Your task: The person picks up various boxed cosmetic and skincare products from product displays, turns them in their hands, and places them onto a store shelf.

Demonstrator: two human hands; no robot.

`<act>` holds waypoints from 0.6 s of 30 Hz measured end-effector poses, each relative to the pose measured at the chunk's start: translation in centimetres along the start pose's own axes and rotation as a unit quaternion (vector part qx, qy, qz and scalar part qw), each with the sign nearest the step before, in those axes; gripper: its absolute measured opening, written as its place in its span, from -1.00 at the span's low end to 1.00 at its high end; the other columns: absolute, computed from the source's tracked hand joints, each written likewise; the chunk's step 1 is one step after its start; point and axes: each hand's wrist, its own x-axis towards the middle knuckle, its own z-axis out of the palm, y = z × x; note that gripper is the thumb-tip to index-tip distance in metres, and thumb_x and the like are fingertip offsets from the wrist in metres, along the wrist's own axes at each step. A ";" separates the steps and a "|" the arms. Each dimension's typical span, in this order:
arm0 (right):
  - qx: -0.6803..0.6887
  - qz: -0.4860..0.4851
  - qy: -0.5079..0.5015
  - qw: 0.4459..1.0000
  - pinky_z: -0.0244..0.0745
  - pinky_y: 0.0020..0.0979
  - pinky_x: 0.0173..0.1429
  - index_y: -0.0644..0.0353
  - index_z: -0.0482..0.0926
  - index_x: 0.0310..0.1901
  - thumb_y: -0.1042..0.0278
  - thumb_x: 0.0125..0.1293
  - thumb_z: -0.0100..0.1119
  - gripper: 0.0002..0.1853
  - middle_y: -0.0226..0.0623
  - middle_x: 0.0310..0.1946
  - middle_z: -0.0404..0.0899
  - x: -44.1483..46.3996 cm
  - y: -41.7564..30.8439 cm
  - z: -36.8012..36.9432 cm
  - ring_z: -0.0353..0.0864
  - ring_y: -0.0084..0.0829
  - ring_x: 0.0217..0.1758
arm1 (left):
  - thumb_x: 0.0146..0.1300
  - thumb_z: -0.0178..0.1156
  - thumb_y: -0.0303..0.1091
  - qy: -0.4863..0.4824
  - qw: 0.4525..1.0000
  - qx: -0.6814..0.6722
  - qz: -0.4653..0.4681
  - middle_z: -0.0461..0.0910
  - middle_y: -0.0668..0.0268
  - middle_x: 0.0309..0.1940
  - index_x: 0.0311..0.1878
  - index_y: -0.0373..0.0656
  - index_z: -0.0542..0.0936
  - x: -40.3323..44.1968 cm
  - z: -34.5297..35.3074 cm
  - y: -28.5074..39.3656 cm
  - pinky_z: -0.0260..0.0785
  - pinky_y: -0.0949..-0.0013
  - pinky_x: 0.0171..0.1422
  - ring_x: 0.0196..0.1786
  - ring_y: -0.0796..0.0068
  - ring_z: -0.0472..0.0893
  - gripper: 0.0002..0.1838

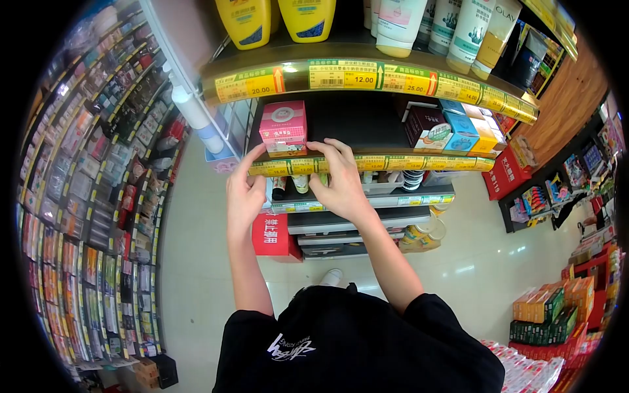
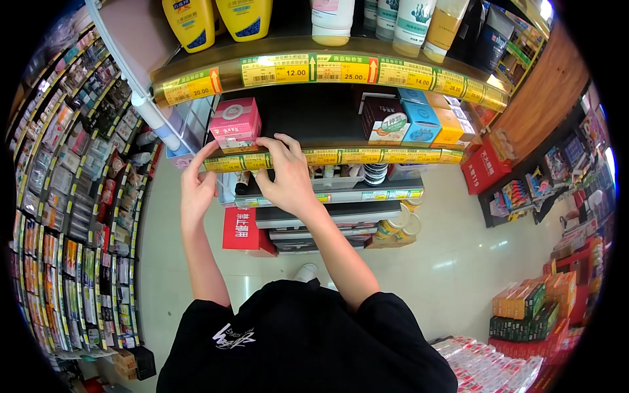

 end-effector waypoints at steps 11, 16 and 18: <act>-0.003 -0.009 -0.006 1.000 0.27 -0.05 0.43 0.20 0.46 0.22 0.46 0.10 0.24 -0.44 -0.13 0.16 0.56 -0.1 -0.1 -0.1 0.32 0.04 0.41 | 0.18 -0.06 -0.71 0.022 1.000 -0.016 0.005 0.65 0.35 0.17 0.34 -0.09 0.55 -0.3 0.6 0.1 0.31 0.58 -0.51 -0.56 0.78 0.41 -0.36; -0.003 -0.003 -0.008 1.000 0.26 -0.04 0.44 0.20 0.46 0.22 0.47 0.10 0.23 -0.43 -0.14 0.17 0.56 -0.2 -0.2 0.0 0.30 0.04 0.42 | 0.16 -0.07 -0.72 0.021 0.999 -0.022 -0.011 0.63 0.35 0.21 0.36 -0.10 0.52 -0.4 0.4 0.6 0.32 0.58 -0.51 -0.56 0.79 0.41 -0.34; -0.004 -0.007 -0.008 1.000 0.26 -0.04 0.44 0.20 0.45 0.22 0.46 0.10 0.23 -0.43 -0.14 0.17 0.55 -0.2 -0.1 0.0 0.30 0.05 0.43 | 0.16 -0.07 -0.73 0.021 1.000 -0.022 -0.007 0.62 0.34 0.23 0.36 -0.12 0.52 -0.3 0.5 0.6 0.32 0.59 -0.51 -0.56 0.80 0.40 -0.34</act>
